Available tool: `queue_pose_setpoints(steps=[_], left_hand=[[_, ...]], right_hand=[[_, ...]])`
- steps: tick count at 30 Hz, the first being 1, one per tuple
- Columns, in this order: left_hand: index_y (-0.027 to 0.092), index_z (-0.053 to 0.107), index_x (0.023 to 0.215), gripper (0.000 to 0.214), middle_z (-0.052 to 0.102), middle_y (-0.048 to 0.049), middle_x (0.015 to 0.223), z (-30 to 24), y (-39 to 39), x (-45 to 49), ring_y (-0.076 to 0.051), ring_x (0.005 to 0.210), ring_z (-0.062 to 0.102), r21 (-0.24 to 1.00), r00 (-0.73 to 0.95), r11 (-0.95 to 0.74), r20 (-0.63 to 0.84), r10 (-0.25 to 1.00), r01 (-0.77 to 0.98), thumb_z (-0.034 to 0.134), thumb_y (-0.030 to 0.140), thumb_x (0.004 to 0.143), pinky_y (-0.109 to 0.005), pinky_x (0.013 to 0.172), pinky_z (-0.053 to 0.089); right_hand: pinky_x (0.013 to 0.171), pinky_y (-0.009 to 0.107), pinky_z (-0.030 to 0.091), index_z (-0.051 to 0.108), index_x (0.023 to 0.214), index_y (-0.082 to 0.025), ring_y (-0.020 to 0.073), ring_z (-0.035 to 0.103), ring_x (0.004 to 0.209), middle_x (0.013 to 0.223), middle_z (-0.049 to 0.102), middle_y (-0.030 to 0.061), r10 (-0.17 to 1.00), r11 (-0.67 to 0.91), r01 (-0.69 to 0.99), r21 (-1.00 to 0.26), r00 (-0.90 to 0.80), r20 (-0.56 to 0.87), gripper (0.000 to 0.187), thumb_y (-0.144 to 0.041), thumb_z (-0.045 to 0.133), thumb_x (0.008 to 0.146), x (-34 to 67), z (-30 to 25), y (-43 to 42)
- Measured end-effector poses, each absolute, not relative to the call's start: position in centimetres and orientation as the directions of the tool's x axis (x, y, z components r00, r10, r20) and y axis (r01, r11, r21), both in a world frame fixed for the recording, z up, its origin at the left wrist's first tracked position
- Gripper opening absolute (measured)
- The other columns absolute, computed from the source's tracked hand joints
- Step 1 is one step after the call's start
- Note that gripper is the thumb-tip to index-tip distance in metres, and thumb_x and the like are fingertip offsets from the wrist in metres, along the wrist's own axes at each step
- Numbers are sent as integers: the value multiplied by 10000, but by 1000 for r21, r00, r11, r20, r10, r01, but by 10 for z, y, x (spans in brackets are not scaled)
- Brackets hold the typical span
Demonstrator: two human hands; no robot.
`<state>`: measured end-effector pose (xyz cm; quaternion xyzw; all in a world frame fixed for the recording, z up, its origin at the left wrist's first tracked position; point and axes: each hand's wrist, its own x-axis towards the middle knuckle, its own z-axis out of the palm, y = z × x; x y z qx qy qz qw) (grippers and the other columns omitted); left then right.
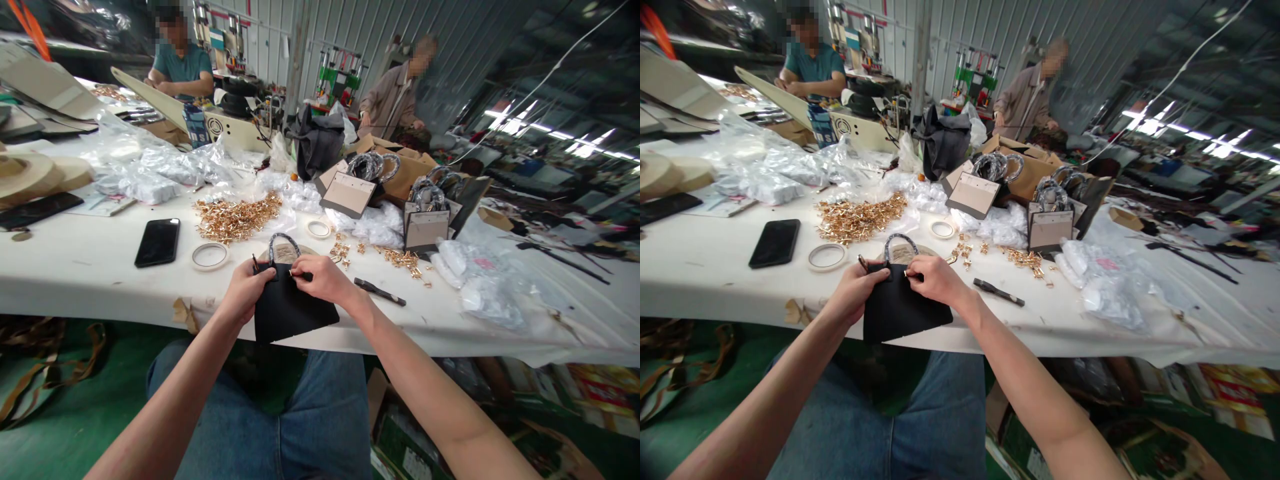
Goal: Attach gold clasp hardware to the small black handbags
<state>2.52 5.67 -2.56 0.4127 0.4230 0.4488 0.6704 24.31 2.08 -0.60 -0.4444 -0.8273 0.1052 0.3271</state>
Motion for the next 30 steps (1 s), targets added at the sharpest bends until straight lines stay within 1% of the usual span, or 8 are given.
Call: queue_pose_setpoints(steps=[2,7,11,14,17,21,25,30], left_hand=[[142,780,967,462,788,-56,792,-25,56,25,-202,708,686,933,240,261,-202,950,-247,944,365,597,-287,651,533],[148,768,968,469,780,-50,778,-24,57,25,-204,683,684,923,257,310,-251,933,-227,926,356,577,-298,643,530],[154,767,947,472,766,-42,753,-23,58,27,-212,675,683,919,229,326,-276,934,-220,913,354,545,-309,639,527],[152,764,921,467,763,-48,741,-21,58,29,-206,660,665,922,211,324,-280,937,-214,904,360,527,-308,629,516],[154,759,932,468,754,-45,738,-22,57,31,-206,657,652,938,178,291,-258,950,-190,887,385,546,-307,618,502],[159,752,939,435,753,-51,791,-27,57,31,-203,699,642,972,146,199,-180,973,-124,862,418,608,-296,634,474],[170,742,918,408,756,-55,843,-32,58,31,-214,751,648,987,147,133,-120,982,-86,869,430,632,-305,681,480],[186,728,887,329,726,-34,811,-27,58,33,-219,761,632,998,105,66,-67,992,15,844,410,677,-313,705,475]], right_hand=[[877,346,625,757,873,-205,225,782,923,1004,823,68,798,591,652,-476,-383,465,188,-26,720,921,244,-6,22],[786,325,586,700,822,-207,207,758,852,966,805,60,753,648,590,-482,-399,523,192,-35,697,907,246,-13,25],[786,332,595,705,844,-217,211,765,866,1000,809,59,741,666,535,-520,-387,549,161,-69,709,905,249,-21,27],[787,336,609,725,856,-220,217,776,878,1015,817,65,749,658,543,-522,-397,531,143,-90,722,915,251,-23,29],[807,343,619,755,871,-215,220,781,897,1025,820,73,748,660,567,-493,-440,496,148,-106,722,966,252,-18,30],[834,348,623,800,912,-201,217,780,913,1064,820,88,751,658,625,-420,-510,418,172,-141,714,1048,251,-7,29],[812,340,594,791,879,-183,209,754,874,1030,811,81,781,618,707,-345,-500,374,174,-82,741,1012,245,-3,27],[789,319,554,761,828,-171,189,717,840,1009,792,77,804,583,749,-316,-476,355,192,-50,756,977,240,-6,26]])
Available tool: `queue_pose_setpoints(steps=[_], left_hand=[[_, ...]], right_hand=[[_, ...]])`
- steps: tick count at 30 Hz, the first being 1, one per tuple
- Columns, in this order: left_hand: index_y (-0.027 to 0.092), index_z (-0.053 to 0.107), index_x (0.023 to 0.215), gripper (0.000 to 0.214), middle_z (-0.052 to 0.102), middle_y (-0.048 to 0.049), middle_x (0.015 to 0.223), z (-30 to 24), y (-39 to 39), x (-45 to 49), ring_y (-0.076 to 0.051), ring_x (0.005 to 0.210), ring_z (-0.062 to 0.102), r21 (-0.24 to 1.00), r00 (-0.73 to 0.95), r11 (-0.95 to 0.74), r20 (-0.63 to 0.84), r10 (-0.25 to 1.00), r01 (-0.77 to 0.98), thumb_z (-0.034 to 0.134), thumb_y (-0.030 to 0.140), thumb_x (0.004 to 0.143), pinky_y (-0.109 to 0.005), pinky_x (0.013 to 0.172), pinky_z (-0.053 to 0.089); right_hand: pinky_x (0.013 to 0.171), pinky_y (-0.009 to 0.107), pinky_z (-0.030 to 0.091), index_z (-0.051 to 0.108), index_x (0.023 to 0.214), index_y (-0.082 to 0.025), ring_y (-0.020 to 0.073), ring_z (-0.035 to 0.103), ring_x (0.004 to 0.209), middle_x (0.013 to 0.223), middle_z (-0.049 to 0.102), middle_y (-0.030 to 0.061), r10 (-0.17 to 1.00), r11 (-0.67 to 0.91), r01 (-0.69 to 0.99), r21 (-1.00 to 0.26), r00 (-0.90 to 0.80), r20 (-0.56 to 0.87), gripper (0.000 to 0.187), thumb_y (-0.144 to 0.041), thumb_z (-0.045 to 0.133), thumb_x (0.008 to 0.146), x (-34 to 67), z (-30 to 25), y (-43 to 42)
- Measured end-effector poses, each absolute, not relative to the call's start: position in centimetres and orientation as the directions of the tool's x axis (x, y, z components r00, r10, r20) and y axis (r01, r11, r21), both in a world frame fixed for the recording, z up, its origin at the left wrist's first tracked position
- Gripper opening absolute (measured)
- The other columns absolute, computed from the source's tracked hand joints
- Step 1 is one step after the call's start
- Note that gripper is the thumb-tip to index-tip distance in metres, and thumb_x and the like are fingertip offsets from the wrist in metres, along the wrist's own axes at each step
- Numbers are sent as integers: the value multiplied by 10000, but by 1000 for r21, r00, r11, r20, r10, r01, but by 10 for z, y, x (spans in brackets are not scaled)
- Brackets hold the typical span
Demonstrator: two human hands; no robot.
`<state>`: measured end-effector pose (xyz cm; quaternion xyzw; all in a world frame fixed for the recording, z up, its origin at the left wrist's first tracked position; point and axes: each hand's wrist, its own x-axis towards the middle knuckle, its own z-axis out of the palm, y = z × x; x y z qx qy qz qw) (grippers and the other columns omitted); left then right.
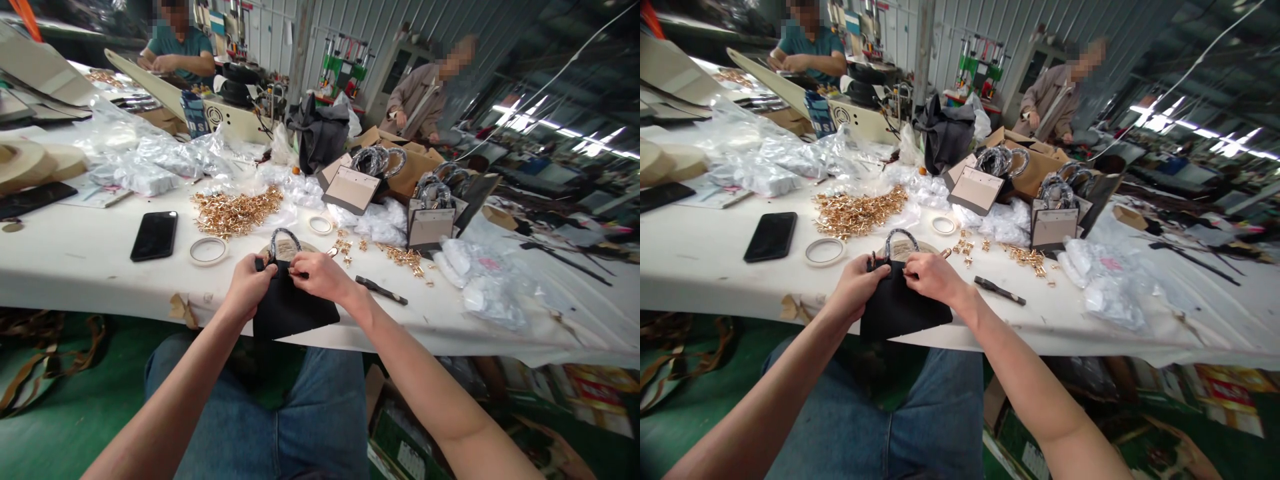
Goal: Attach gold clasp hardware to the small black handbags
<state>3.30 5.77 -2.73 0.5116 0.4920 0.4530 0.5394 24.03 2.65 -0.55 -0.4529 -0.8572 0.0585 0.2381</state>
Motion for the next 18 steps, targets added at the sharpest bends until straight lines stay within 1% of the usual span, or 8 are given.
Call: queue_pose_setpoints(steps=[5,7,11,15,18], left_hand=[[191,743,928,257,719,-21,788,-20,56,36,-217,748,633,982,61,-13,2,998,186,786,330,716,-312,698,461],[186,751,950,266,721,-21,779,-18,55,36,-216,723,628,976,57,-14,1,998,217,778,326,726,-312,668,443],[178,754,935,243,729,-27,780,-14,52,37,-213,716,629,974,55,-14,1,998,227,767,327,742,-311,649,434],[172,770,956,261,753,-38,806,-10,49,39,-214,742,645,975,61,-44,31,998,217,778,319,740,-301,649,443],[166,784,970,297,744,-34,771,-8,49,40,-205,685,620,981,68,-11,-2,998,196,796,332,724,-296,604,418]], right_hand=[[754,316,517,743,837,-172,184,678,819,984,762,65,794,596,759,-261,-510,331,191,-43,739,979,241,-6,27],[764,314,517,739,852,-171,185,680,835,992,757,60,780,619,735,-275,-535,326,185,-48,731,990,243,-5,28],[837,314,541,758,943,-171,190,698,916,1097,757,68,769,638,700,-319,-562,305,150,-36,715,994,247,2,26],[825,322,546,759,953,-160,198,688,919,1163,741,87,780,626,729,-276,-578,242,184,8,686,964,246,13,21],[808,326,549,768,961,-167,202,686,918,1192,739,92,787,617,744,-256,-575,225,217,21,660,976,243,14,18]])
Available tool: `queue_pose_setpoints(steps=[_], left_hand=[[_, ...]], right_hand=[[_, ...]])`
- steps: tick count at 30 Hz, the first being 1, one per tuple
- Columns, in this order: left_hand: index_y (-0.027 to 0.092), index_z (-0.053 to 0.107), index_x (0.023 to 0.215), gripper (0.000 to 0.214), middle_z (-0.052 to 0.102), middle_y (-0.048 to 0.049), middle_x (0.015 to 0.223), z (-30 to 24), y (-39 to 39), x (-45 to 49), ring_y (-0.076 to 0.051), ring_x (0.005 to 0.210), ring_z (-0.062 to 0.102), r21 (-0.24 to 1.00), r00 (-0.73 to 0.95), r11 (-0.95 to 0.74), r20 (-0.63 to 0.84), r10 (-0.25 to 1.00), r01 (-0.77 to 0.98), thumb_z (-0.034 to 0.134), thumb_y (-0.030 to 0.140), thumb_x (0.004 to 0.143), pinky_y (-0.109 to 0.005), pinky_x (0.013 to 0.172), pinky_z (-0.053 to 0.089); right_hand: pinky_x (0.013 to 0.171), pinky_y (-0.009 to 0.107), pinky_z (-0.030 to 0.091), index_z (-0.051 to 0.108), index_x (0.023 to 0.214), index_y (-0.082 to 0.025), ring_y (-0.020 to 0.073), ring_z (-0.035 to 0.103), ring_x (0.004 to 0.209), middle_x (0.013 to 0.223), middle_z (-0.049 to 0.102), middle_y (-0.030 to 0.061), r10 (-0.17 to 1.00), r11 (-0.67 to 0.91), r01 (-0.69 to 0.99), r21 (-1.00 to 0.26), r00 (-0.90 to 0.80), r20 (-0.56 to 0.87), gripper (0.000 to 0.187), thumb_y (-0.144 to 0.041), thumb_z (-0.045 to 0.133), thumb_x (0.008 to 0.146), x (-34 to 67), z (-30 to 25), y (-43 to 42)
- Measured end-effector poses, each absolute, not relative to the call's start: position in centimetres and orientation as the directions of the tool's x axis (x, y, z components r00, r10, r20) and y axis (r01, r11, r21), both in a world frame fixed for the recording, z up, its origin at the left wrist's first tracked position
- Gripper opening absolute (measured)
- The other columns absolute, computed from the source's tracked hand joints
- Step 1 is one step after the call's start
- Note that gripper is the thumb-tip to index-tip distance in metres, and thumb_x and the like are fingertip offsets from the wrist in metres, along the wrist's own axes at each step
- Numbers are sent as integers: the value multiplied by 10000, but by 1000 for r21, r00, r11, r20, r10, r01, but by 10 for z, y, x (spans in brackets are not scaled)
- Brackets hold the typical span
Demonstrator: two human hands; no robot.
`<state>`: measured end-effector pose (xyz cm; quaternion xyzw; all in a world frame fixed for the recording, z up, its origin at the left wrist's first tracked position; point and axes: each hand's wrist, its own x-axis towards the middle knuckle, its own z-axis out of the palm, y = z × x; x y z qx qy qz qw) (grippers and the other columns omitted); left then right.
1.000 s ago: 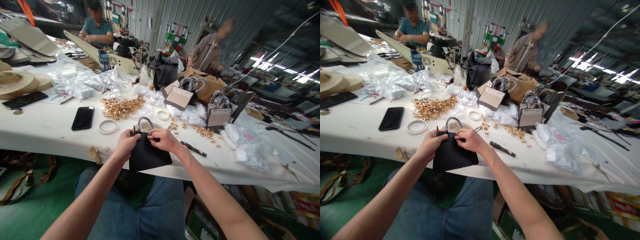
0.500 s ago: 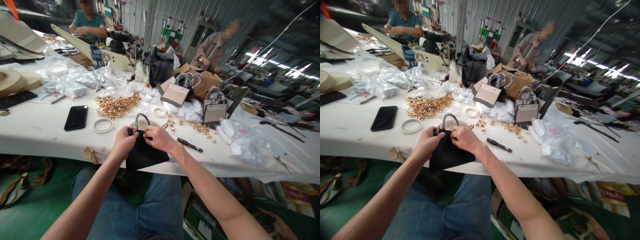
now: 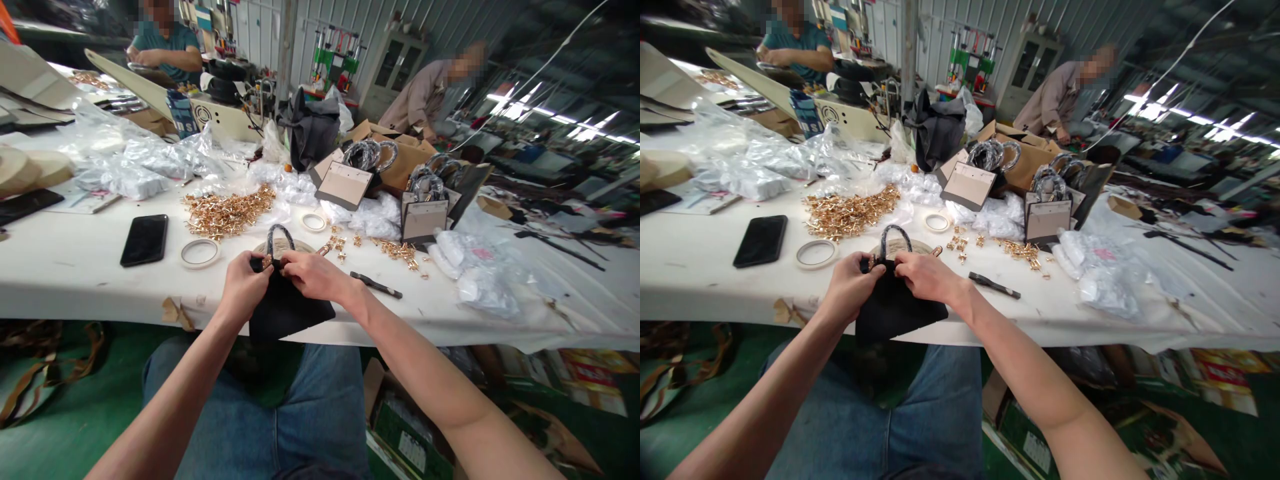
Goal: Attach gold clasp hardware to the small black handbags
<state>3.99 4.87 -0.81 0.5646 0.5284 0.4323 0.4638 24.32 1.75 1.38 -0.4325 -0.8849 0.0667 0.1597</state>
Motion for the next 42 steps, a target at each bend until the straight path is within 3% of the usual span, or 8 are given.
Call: queue_pose_setpoints(steps=[9,13,15,23,28,31,37,42], left_hand=[[145,803,900,395,783,-77,775,-1,53,31,-230,698,667,972,193,231,-218,957,-47,886,396,606,-298,620,469],[144,809,899,416,807,-93,812,0,54,28,-243,740,688,961,214,267,-246,945,-74,900,382,570,-303,651,475],[143,811,912,443,809,-98,821,-1,54,26,-246,751,688,955,223,287,-264,938,-77,909,393,558,-309,663,473],[157,760,962,519,775,-70,807,-8,54,23,-223,716,653,949,255,302,-272,928,-86,930,425,551,-316,667,452],[160,732,946,462,767,-66,839,-9,55,26,-218,746,650,978,251,207,-191,949,-40,889,420,597,-312,676,461],[169,718,932,450,751,-54,830,-11,54,26,-221,752,650,983,231,183,-174,957,-17,888,434,610,-313,675,463],[191,705,943,488,737,-33,840,-10,43,21,-211,764,643,995,171,103,-104,980,15,939,507,655,-294,658,452],[200,719,1047,646,757,-34,849,-14,41,26,-231,767,667,994,86,53,-61,994,93,1043,501,576,-299,666,469]], right_hand=[[985,373,628,858,1050,-226,233,777,1065,1136,806,72,847,528,544,-653,-281,451,137,-143,750,1042,251,-12,16],[1005,375,644,802,1362,-238,225,809,1032,1160,835,63,905,425,481,-766,-204,374,396,-117,792,985,251,-13,16],[1010,378,646,768,1427,-240,222,812,1024,1175,832,67,910,414,485,-770,-198,365,474,-96,784,976,250,-13,15],[1044,412,618,818,1280,-230,246,779,1111,1213,820,87,899,434,572,-696,-224,377,322,-70,748,1010,246,-12,15],[892,340,610,799,1297,-198,168,753,889,1316,755,86,929,370,545,-752,-240,283,398,-64,829,923,248,-7,26],[925,349,600,793,1311,-208,176,734,925,1301,754,80,923,385,565,-730,-239,302,428,-91,859,904,251,-13,27],[976,406,602,718,1428,-202,277,730,1117,1382,726,145,929,205,636,-744,112,353,807,-437,1073,742,256,-29,19],[1040,417,560,803,1327,-242,293,745,1159,1254,803,97,952,279,739,-613,-129,278,505,-437,971,892,260,-9,24]])
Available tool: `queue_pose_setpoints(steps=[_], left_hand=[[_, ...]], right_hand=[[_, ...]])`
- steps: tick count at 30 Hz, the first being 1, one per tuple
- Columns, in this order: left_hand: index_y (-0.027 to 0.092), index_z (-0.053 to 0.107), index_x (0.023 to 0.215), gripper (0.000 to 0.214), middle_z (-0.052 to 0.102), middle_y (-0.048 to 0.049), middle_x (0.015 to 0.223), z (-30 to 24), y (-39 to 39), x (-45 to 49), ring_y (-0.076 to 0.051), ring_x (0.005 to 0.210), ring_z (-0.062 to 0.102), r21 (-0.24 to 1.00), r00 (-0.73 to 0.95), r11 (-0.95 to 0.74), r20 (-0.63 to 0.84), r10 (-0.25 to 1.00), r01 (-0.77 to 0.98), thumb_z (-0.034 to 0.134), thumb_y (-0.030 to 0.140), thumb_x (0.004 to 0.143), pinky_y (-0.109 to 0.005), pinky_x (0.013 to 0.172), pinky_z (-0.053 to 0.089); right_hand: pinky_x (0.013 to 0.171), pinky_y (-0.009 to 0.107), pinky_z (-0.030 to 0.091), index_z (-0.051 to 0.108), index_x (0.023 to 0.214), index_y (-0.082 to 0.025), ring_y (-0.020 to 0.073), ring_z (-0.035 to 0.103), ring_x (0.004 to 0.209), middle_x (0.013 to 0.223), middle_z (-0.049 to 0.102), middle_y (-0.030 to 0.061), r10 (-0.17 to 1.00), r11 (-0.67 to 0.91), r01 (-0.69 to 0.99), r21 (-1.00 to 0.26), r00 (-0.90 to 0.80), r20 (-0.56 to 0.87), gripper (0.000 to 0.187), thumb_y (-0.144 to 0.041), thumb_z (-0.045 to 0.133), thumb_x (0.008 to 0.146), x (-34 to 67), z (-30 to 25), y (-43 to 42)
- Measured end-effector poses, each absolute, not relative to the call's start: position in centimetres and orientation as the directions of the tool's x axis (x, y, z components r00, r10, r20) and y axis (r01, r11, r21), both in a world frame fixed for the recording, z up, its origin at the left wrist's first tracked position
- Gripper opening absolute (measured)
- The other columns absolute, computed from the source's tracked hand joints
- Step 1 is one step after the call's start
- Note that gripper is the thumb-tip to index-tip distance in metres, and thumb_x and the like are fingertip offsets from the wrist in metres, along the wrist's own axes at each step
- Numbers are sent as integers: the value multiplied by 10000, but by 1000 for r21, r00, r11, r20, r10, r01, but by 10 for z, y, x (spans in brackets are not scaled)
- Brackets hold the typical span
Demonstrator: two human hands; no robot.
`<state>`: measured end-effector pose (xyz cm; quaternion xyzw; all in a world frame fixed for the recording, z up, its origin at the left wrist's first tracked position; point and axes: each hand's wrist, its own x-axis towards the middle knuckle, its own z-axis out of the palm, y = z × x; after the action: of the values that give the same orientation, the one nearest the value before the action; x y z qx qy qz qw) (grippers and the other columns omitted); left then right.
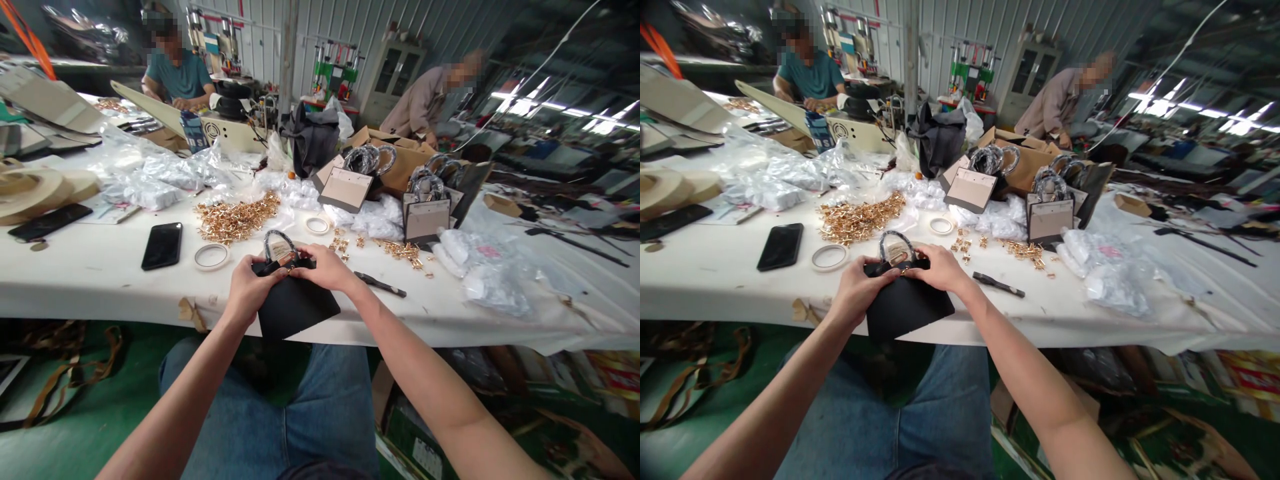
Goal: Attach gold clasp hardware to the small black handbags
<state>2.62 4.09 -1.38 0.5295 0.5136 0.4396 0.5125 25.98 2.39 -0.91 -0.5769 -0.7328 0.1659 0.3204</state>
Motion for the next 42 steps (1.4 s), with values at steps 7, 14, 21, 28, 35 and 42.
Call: queue_pose_setpoints(steps=[7,14,21,28,35,42], left_hand=[[219,730,1021,573,758,-26,868,-25,39,28,-242,827,688,980,12,-74,73,997,187,1046,470,615,-295,714,480],[212,731,1187,695,814,-49,1031,-26,33,31,-244,916,739,1000,55,13,-13,998,-8,1061,436,618,-311,787,550],[187,812,952,462,811,-40,895,-18,30,33,-239,834,717,1000,102,-12,13,995,-14,1045,398,613,-321,758,533],[240,806,841,184,778,15,750,17,-33,20,-219,702,714,924,37,-323,323,946,206,961,326,791,-297,664,550],[210,749,1171,397,888,-74,1078,19,-70,-5,-227,1015,863,479,254,-871,834,489,108,709,-61,883,-342,937,689],[151,731,1249,312,875,-161,1147,24,-82,-17,-278,1140,847,372,329,-926,867,374,71,743,23,965,-407,994,696]], right_hand=[[921,354,542,842,1198,-254,274,762,1068,1178,829,57,977,208,753,-625,-136,162,449,-473,999,839,265,5,33],[754,281,483,823,1109,-171,220,719,895,1008,815,26,982,183,703,-687,-158,100,505,-448,1033,743,273,15,41],[827,306,571,861,1063,-168,222,768,899,973,840,15,975,201,553,-809,-191,112,427,-323,1023,700,270,25,36],[882,395,700,908,1046,-224,258,840,929,1056,883,56,927,339,297,-893,-269,262,242,-344,986,851,259,60,-32],[913,383,672,862,1243,-212,236,823,1018,1105,870,105,659,746,408,-527,-334,674,236,-181,851,1009,245,62,-94],[902,440,650,836,1251,-248,257,830,1006,1137,877,89,608,781,408,-473,-318,728,219,-207,823,1036,236,52,-112]])
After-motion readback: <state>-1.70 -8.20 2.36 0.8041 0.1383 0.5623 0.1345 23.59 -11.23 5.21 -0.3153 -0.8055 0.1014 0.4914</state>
